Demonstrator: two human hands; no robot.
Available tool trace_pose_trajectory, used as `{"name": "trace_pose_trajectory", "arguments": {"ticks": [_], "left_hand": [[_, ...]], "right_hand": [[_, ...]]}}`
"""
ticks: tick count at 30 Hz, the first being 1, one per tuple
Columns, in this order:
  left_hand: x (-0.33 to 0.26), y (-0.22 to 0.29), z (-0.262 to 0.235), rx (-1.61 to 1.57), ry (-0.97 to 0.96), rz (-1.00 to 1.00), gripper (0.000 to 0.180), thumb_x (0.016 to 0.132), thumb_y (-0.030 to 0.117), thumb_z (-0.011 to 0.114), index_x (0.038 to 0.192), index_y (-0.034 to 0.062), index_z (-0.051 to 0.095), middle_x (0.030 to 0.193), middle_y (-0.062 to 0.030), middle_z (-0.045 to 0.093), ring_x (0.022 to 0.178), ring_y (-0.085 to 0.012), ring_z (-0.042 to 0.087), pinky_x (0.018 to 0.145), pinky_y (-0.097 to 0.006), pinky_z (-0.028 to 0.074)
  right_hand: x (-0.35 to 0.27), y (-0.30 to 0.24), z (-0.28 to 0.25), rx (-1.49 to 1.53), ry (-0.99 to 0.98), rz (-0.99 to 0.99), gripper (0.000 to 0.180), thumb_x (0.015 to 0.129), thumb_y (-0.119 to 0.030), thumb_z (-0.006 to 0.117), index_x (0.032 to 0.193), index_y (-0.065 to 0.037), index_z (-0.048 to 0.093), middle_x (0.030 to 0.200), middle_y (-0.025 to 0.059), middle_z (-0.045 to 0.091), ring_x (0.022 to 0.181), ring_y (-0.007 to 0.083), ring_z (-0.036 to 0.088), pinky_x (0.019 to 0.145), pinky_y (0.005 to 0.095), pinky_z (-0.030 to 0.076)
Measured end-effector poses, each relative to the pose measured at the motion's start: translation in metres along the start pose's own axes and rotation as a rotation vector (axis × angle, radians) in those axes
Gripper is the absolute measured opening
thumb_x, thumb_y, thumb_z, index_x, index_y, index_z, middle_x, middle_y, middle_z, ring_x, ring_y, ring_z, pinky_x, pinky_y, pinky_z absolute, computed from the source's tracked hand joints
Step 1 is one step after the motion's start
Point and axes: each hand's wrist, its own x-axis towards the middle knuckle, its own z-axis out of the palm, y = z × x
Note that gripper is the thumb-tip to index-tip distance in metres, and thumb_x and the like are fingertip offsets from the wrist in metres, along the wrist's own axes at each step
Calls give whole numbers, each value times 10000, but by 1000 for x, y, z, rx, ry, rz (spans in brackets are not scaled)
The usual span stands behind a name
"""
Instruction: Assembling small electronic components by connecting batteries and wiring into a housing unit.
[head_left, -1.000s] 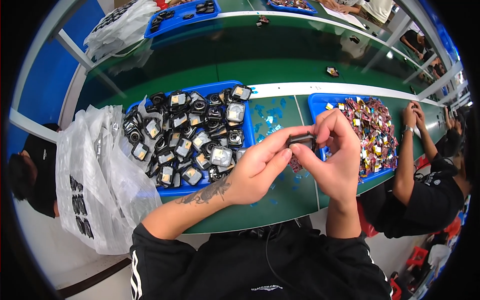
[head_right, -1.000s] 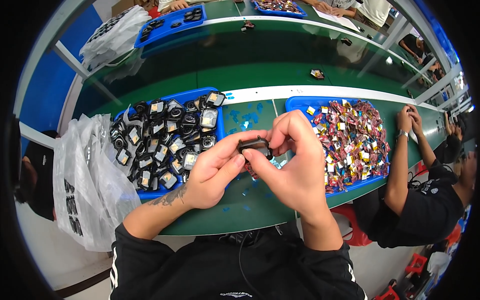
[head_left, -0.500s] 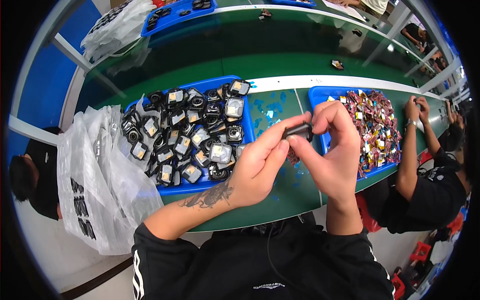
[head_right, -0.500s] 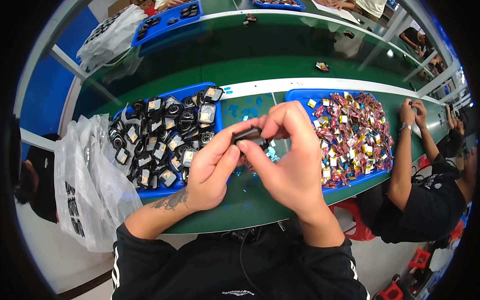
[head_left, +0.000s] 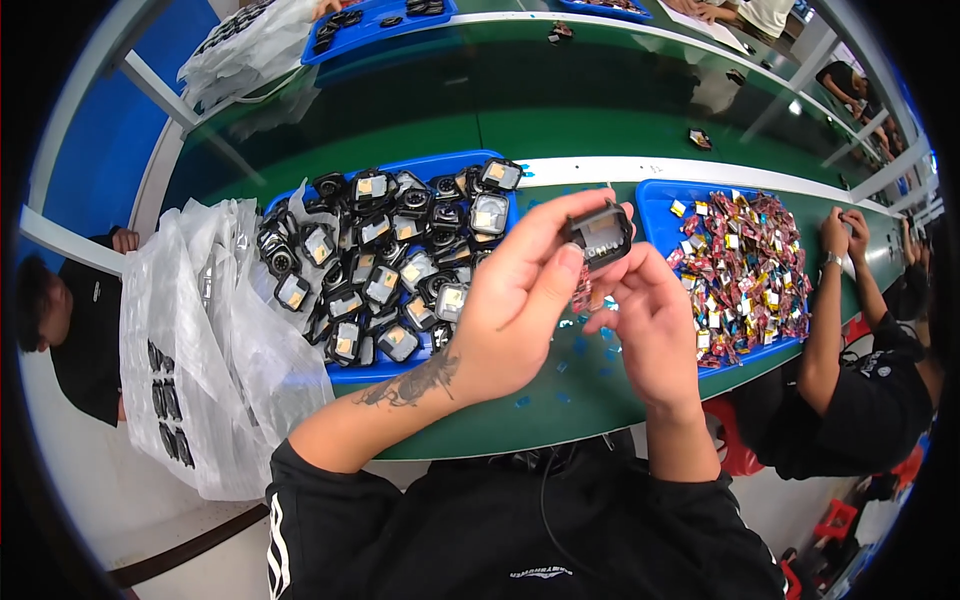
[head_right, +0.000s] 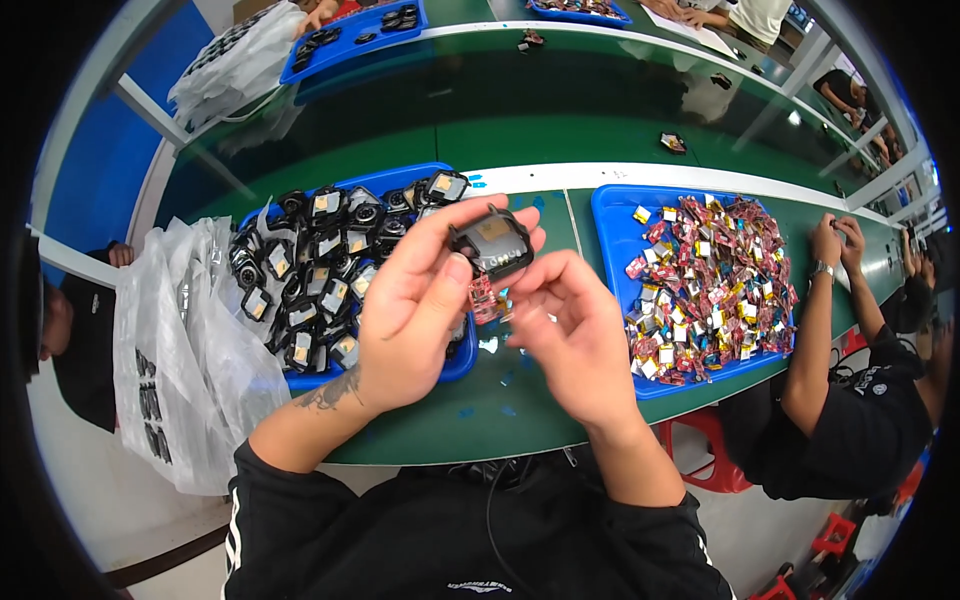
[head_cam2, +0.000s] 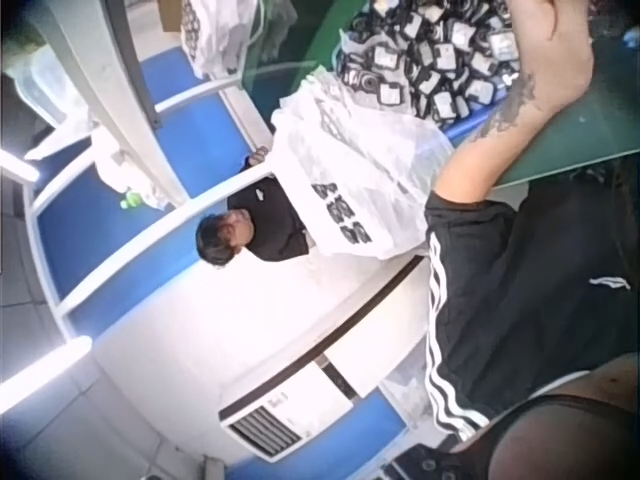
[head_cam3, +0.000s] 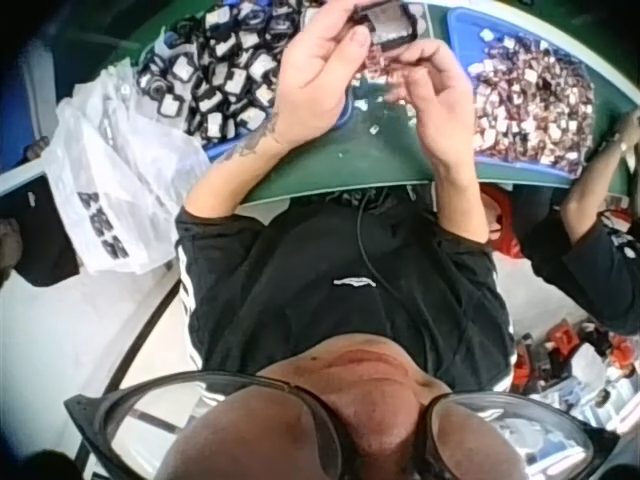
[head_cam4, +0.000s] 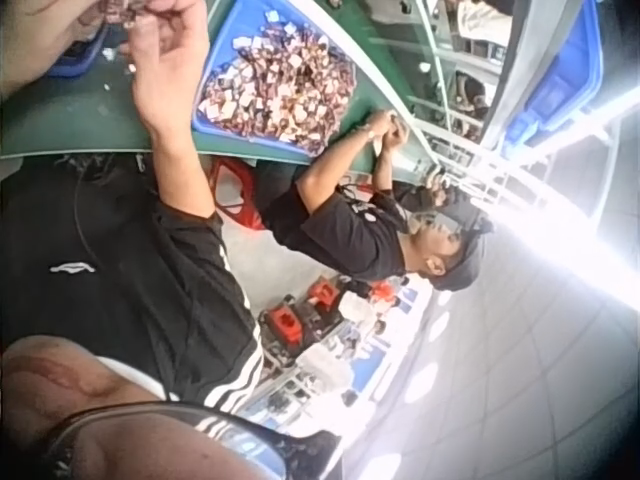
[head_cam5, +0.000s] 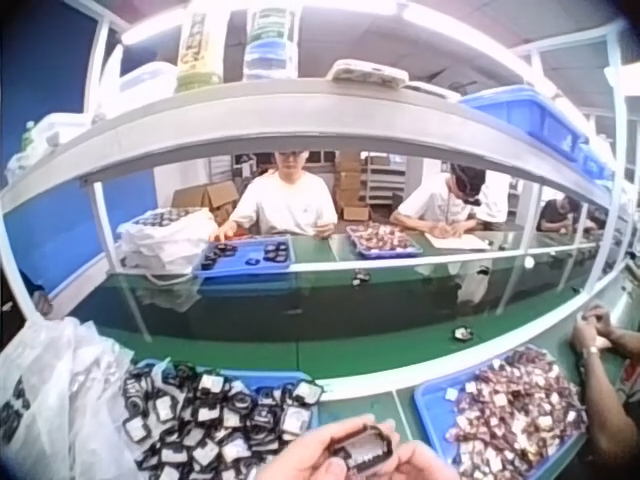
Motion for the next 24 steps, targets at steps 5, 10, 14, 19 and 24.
{"name": "trace_pose_trajectory", "arguments": {"ticks": [5, 10, 14, 19, 24], "left_hand": [[2, 12, 4, -250, -25, -76, 416, 1031, 87, 330, 1420, -58, 306, 1394, -274, 449, 1296, -331, 486, 1077, -426, 421], [-1, 5, 1, -36, 12, 49, 417, 1022, 55, 335, 1430, -29, 309, 1351, -251, 501, 1270, -296, 514, 1063, -388, 425], [3, 15, 0, 507, -38, -137, 337, 995, 15, 405, 1321, -9, 490, 1198, -90, 596, 1146, -149, 565, 963, -278, 455], [-1, -4, -1, 178, -117, -104, 301, 967, 61, 522, 1258, -10, 541, 1143, -113, 600, 1001, -153, 630, 856, -303, 541], [2, 5, -4, 187, -145, -216, 214, 932, 60, 595, 1122, -35, 625, 1119, -108, 609, 1051, -169, 626, 905, -300, 534]], "right_hand": [[2, -6, 8, 558, -29, 385, 295, 1030, -277, 468, 1202, -38, 500, 1117, 86, 630, 1000, 178, 635, 673, 326, 612], [-1, -5, 7, 416, 45, 222, 201, 987, -136, 538, 1149, -16, 538, 1040, 73, 638, 881, 132, 649, 657, 259, 602], [0, -12, 8, 133, 275, -92, 216, 893, 11, 637, 1099, 10, 570, 953, 68, 626, 807, 106, 636, 692, 238, 566], [22, -51, 2, -726, 222, -639, 322, 800, 77, 697, 1104, 14, 613, 903, 72, 644, 778, 116, 641, 693, 235, 523], [16, -65, 2, -766, 14, -659, 369, 764, 81, 715, 1116, 9, 629, 878, 82, 672, 758, 137, 672, 680, 241, 527]]}}
